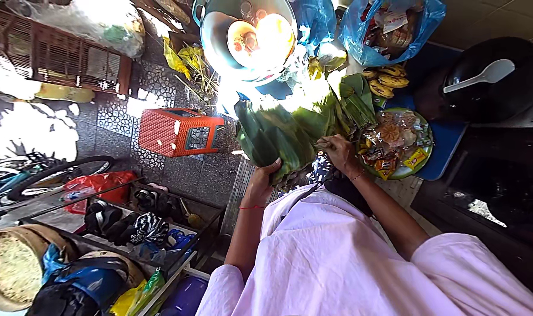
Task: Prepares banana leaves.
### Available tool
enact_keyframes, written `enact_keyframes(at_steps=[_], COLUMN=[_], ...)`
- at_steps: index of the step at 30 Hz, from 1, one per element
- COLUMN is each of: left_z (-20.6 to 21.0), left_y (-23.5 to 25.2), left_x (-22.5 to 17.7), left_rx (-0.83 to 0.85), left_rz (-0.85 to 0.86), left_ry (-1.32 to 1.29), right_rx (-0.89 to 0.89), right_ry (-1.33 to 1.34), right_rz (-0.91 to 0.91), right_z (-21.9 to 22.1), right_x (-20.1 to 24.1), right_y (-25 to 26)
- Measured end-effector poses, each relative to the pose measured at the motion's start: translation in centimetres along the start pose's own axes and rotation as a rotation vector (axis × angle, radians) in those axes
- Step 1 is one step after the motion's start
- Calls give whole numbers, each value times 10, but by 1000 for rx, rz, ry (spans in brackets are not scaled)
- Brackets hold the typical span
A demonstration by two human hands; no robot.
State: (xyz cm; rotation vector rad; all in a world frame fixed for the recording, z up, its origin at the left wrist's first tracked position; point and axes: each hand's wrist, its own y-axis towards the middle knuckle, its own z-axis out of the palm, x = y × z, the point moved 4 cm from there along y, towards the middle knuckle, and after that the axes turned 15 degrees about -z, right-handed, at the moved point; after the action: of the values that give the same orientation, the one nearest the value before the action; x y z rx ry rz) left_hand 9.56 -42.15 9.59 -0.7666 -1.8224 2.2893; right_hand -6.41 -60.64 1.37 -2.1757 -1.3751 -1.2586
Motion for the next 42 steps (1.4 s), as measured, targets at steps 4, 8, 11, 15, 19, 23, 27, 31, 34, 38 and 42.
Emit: enact_keyframes(at_steps=[4,8,11,15,19,23,27,31,34,38,42], left_z=[-32,-61,-72,-63,-42,-35,-35,-30,-23,-14,-4], left_y=[-27,-46,-48,-34,-26,-21,-19,-19,-17,-10,-2], left_x=[-7,-20,-29,-28,-23,-14,-4,4,6,5,2], left_rx=[174,400,285,234,187,127,22,-73,-141,-135,-112], left_rz=[94,351,429,392,291,230,192,158,123,93,79], left_ry=[-175,-331,-341,-346,-322,-299,-303,-306,-299,-314,-306], right_rx=[-171,-420,-630,-681,-280,-69,39,117,167,247,140], right_ry=[242,433,579,682,476,-50,-257,-259,-216,-264,-278], right_rz=[518,934,958,923,887,943,1068,1026,1023,965,825], right_z=[-34,-56,-65,-52,-34,-52,-70,-55,-46,-52,-89], right_x=[-35,-84,-101,-110,-147,-217,-255,-299,-303,-286,-250], right_y=[-18,-41,-39,-9,13,10,2,-4,1,9,20])
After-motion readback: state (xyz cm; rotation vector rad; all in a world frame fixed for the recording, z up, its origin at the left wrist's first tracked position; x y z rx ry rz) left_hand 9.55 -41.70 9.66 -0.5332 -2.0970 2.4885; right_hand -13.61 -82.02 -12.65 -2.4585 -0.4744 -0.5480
